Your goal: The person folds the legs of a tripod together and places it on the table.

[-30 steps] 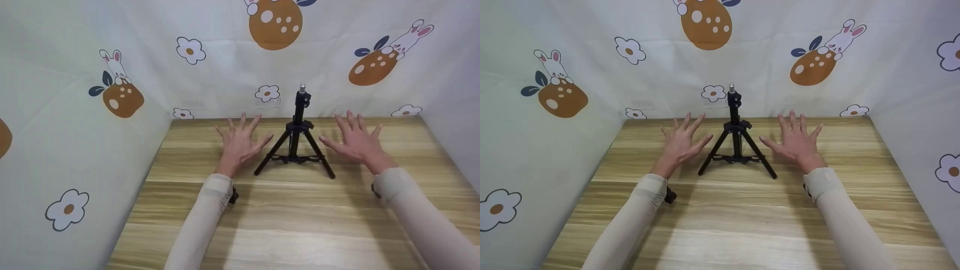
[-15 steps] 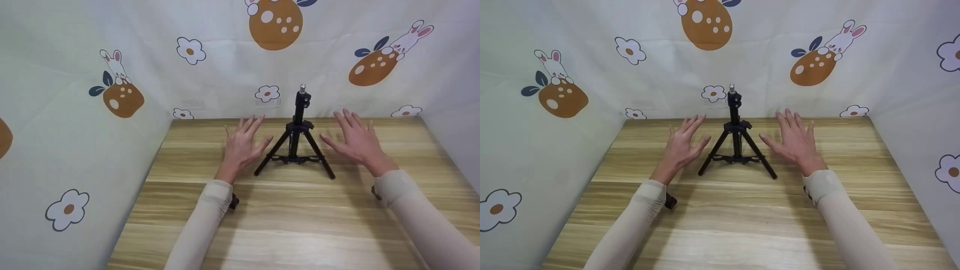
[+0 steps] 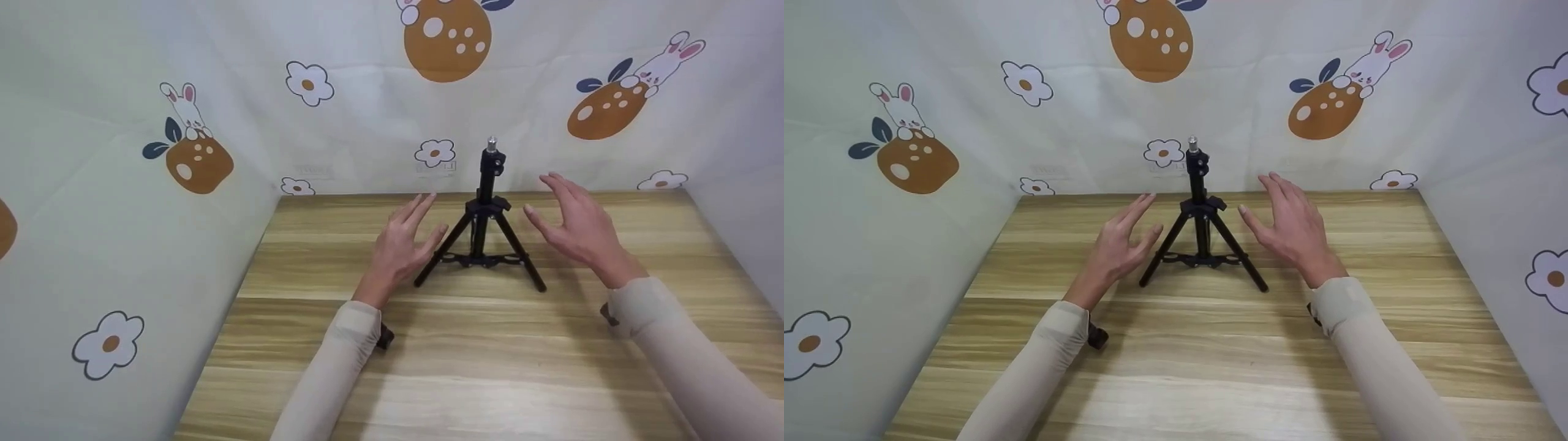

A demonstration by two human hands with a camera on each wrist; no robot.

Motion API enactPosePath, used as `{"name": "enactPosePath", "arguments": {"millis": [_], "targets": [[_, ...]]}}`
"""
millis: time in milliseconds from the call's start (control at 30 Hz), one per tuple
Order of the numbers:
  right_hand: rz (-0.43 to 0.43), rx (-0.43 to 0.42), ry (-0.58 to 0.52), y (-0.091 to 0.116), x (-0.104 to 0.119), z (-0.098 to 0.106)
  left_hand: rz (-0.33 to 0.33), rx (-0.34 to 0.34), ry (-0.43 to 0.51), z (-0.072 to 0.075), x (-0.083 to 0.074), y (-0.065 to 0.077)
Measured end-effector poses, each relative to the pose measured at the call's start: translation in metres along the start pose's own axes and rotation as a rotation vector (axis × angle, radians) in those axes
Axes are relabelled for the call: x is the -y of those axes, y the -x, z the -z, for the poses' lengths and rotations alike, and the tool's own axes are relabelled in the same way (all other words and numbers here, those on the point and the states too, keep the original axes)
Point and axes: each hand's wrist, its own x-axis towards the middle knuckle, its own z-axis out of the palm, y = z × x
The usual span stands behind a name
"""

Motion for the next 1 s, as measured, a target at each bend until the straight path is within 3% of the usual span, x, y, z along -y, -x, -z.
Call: {"name": "enactPosePath", "arguments": {"millis": [200,433,800,1000], "targets": [[0.013,-0.056,-0.075,-0.001,0.004,-0.001,-0.016,-0.021,0.092,-0.005,0.000,0.004],[0.057,-0.107,-0.109,-0.001,0.016,0.000,-0.047,-0.036,0.121,-0.011,-0.001,0.011],[0.151,-0.224,-0.182,-0.002,0.027,-0.002,-0.022,-0.030,0.177,-0.011,-0.006,0.015],[0.192,-0.271,-0.224,-0.005,0.030,-0.002,-0.017,-0.047,0.278,-0.013,-0.009,0.016]]}}
